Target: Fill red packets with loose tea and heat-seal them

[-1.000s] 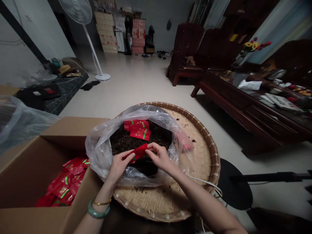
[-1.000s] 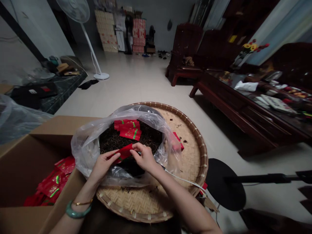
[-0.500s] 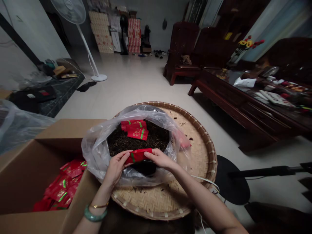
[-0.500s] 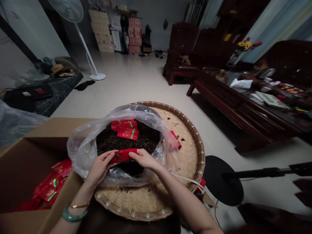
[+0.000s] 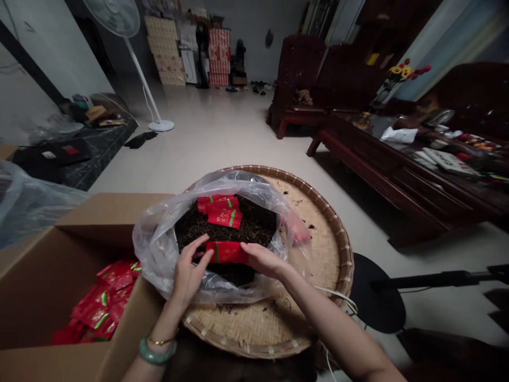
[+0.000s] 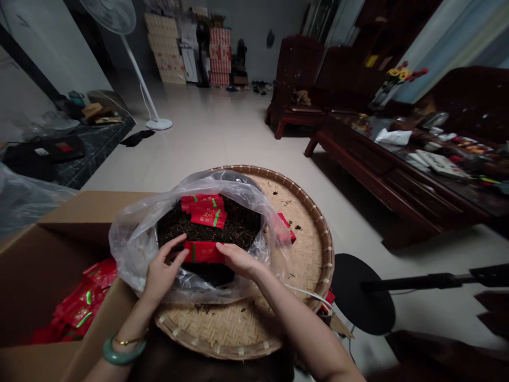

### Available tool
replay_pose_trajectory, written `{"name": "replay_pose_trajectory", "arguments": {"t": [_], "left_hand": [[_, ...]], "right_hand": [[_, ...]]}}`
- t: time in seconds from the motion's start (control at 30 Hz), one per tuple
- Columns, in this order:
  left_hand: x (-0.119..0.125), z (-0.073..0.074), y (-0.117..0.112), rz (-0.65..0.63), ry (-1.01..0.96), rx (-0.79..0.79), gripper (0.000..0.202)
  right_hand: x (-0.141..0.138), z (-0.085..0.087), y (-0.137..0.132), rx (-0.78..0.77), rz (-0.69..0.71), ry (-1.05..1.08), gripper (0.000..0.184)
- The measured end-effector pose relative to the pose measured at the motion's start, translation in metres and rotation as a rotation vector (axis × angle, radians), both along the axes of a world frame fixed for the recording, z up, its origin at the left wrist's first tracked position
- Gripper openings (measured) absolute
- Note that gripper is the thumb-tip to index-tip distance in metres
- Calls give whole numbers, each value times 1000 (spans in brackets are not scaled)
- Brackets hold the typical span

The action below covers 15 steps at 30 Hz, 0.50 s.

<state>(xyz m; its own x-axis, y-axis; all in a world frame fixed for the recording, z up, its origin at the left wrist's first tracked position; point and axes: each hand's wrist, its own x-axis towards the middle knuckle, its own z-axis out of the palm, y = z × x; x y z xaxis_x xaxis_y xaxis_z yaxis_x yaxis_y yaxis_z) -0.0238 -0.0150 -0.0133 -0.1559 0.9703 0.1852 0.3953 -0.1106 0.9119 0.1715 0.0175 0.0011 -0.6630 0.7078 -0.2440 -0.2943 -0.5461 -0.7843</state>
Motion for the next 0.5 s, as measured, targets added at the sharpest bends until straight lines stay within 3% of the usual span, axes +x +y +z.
{"name": "replay_pose_trajectory", "arguments": {"t": [0.07,0.17,0.37,0.5], "left_hand": [[3,4,-3,-92,317,202,53],[9,8,-3,-290,596,325,54],[10,2,5,-326,632,344,49],[10,-2,7,-363,608,318,54]], "right_hand": [[-3,1,-2,17,2,24,57],[-9,4,-6,43,4,15,55],[-6,15,-7,60,65,-41,58],[-2,12,-5,112,71,-43,62]]}}
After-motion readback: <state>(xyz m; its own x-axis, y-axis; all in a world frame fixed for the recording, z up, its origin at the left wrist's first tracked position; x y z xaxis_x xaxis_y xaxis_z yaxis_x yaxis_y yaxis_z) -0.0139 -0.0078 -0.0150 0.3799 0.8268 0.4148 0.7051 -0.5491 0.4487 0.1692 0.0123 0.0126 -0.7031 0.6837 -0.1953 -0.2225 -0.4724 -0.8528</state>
